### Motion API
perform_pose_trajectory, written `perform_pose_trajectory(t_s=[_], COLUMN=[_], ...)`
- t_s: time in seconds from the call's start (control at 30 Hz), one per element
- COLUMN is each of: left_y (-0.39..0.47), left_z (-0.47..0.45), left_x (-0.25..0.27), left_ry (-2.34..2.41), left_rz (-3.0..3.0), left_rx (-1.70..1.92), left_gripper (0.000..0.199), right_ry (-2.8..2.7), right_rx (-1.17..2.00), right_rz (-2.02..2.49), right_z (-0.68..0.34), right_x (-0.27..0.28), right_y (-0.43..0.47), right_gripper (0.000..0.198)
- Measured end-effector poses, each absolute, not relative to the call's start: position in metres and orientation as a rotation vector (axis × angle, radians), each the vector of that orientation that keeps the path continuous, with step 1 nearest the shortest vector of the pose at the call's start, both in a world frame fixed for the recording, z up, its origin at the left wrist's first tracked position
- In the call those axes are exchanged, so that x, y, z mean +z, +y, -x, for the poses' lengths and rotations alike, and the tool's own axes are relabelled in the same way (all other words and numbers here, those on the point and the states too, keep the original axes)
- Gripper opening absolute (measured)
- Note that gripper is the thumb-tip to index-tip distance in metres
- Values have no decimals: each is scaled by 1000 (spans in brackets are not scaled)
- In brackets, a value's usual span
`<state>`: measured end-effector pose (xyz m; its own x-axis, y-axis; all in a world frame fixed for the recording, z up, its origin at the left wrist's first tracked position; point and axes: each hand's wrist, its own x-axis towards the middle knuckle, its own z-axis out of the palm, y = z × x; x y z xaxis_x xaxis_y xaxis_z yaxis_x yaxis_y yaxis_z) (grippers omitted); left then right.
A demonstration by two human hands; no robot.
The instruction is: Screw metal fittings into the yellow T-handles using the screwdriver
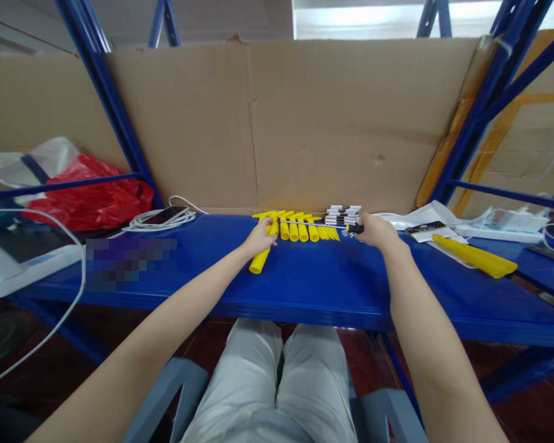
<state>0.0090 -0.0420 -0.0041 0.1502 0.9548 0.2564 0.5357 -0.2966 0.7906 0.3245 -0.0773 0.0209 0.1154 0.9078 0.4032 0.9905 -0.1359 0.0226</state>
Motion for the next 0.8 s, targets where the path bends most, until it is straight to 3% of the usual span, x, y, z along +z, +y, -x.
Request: perform_pose_trajectory(t_s=[0.23,0.43,0.8], left_y=[-40,-41,-43], left_z=[-8,-8,-9], left_x=[-5,-5,-3], left_ry=[1400,1403,1409], left_rz=[-1886,-1880,-1898], left_rx=[1039,1040,1031], left_gripper=[49,53,52], right_ry=[-1974,-1937,-1930], right_rx=[-438,-603,-437], right_rz=[2131,2001,2140], right_z=[-321,-324,-320], right_x=[27,24,26], right_y=[-81,-79,-82], right_gripper=[28,19,31])
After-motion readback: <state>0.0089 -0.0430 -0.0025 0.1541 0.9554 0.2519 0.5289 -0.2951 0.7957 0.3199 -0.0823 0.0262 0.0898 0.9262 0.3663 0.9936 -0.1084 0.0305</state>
